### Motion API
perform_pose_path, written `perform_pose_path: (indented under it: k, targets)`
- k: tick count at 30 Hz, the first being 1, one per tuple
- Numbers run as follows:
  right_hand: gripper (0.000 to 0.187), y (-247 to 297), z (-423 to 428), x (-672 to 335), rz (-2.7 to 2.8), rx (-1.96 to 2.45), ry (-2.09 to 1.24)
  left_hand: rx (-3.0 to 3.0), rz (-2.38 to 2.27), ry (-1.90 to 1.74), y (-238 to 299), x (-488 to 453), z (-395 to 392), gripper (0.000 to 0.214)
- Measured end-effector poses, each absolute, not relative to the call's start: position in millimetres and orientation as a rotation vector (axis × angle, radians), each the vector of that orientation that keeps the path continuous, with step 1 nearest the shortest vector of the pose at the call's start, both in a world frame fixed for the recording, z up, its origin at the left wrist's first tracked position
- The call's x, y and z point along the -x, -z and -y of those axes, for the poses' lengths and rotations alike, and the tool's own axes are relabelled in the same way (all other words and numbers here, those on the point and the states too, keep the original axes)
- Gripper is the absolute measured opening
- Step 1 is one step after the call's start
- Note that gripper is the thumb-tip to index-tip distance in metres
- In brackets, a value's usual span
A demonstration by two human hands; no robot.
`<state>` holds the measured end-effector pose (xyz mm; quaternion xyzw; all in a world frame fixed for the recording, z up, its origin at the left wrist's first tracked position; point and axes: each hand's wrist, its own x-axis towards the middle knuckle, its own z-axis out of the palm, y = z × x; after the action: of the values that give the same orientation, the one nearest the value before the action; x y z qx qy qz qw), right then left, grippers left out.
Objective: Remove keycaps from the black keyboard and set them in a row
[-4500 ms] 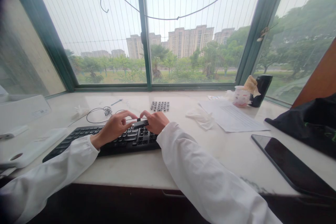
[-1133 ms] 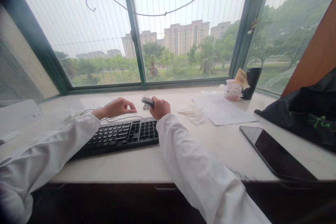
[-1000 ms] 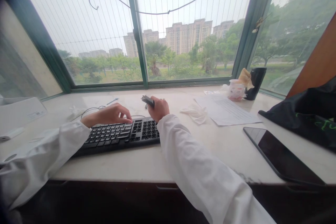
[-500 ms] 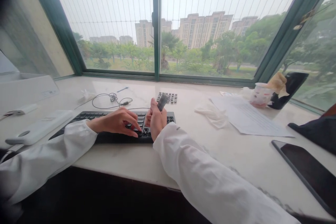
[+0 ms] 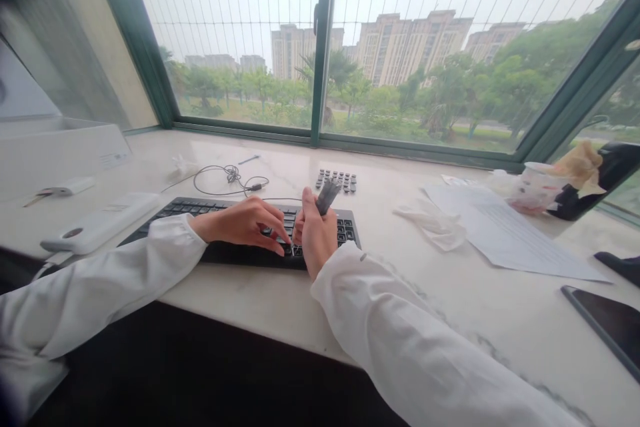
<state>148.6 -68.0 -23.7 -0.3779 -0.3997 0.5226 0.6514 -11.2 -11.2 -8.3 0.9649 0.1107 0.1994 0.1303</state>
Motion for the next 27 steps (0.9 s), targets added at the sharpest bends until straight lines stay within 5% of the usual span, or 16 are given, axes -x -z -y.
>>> perform_pose_path:
  k: [27]
  targets:
    - [0.051,25,70,-134,1.152,0.780,-1.120,-2.713,-0.511,-0.685,15,9,9,0.017]
